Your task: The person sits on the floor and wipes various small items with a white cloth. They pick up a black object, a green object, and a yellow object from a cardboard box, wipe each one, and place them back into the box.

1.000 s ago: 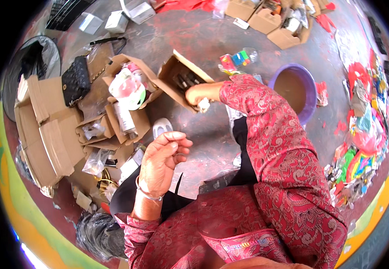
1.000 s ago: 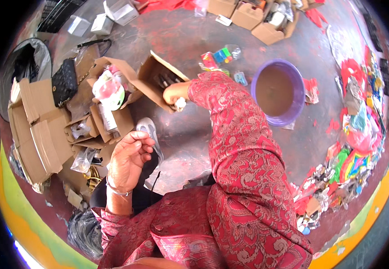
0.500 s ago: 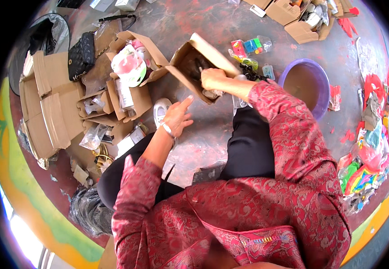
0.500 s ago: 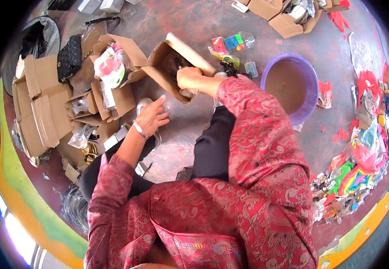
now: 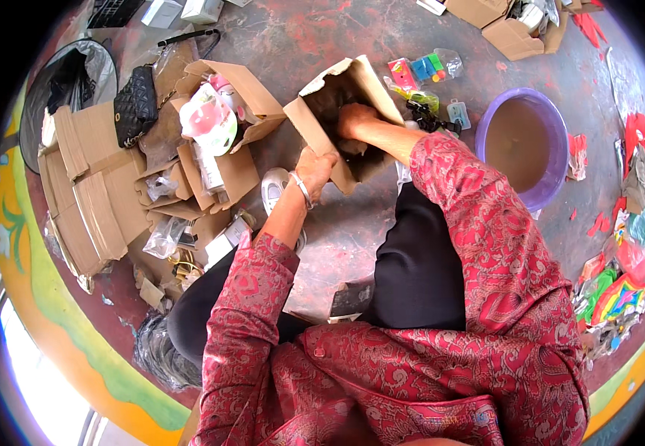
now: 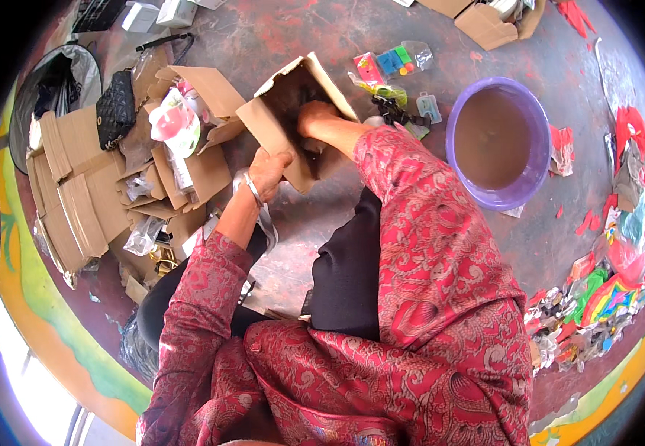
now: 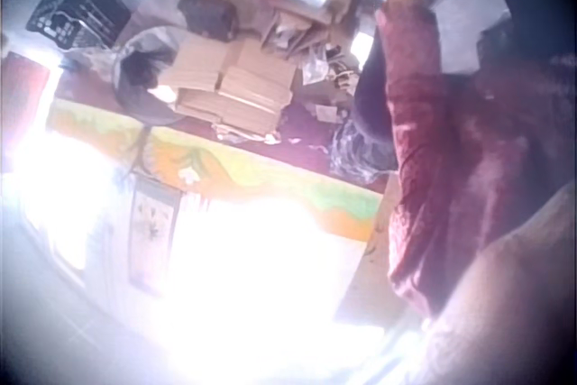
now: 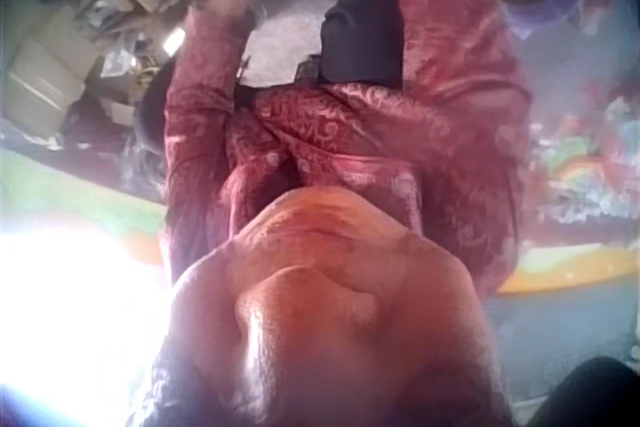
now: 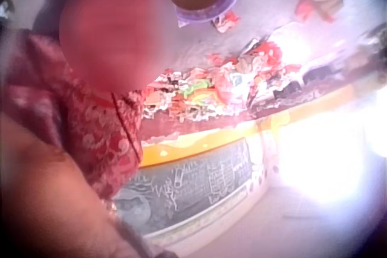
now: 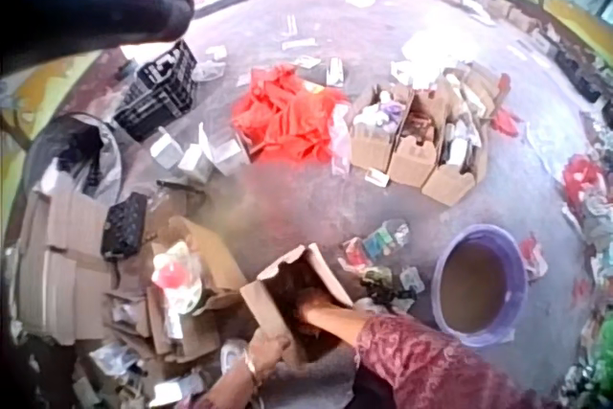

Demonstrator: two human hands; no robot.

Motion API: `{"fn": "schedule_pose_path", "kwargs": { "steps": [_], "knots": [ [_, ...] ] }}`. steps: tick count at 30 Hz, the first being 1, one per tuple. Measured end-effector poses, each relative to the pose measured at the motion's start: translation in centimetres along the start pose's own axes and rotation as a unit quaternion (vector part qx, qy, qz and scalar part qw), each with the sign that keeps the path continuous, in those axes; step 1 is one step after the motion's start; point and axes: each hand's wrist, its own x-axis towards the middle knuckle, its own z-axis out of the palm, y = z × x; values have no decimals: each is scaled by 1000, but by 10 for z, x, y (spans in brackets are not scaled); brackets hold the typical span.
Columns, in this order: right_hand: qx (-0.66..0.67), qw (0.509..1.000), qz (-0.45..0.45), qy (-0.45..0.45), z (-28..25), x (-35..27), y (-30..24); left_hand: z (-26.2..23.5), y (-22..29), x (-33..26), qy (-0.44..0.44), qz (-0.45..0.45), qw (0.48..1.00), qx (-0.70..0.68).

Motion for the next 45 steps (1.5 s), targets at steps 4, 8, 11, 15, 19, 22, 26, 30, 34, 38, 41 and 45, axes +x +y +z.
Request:
{"fn": "schedule_pose_path", "kwargs": {
  "steps": [4, 8, 11, 15, 19, 22, 26, 30, 34, 38, 41, 45],
  "knots": [
    [80, 996, -41, 24, 8, 3, 1, 1, 4, -30, -16, 49, 998, 36],
    [173, 982, -55, 52, 6, -19, -8, 4, 6, -51, 34, 41, 998, 23],
    [188, 980, -35, 49, -17, -62, -17, 2, 21, -55, 13, -8, 993, -115],
    [216, 972, -78, 55, -19, -56, -1, 13, 17, -49, 48, 0, 982, -184],
    [251, 960, -81, 96, -28, -60, 9, 18, 25, -47, -21, -8, 989, -145],
    [232, 970, -44, 53, -34, -66, 10, 21, 29, -45, -26, -7, 990, -135],
    [106, 974, -193, 58, -18, -51, 28, 21, 34, -44, -50, -5, 989, -139],
    [-151, 890, -417, 107, -24, -71, 34, 21, 34, -40, -34, -12, 986, -162],
    [269, 956, -115, -7, -28, -84, 29, 25, 14, -40, 5, 72, 984, -163],
    [236, 939, -249, 28, -43, -104, 20, 25, 0, -34, 54, 143, 969, -194],
    [248, 908, -335, 42, -54, -117, 16, 15, 5, -41, 63, 168, 967, -181],
    [248, 884, -394, 48, -77, -147, 17, 18, 2, -91, 166, 341, 923, 66]
  ]
}}
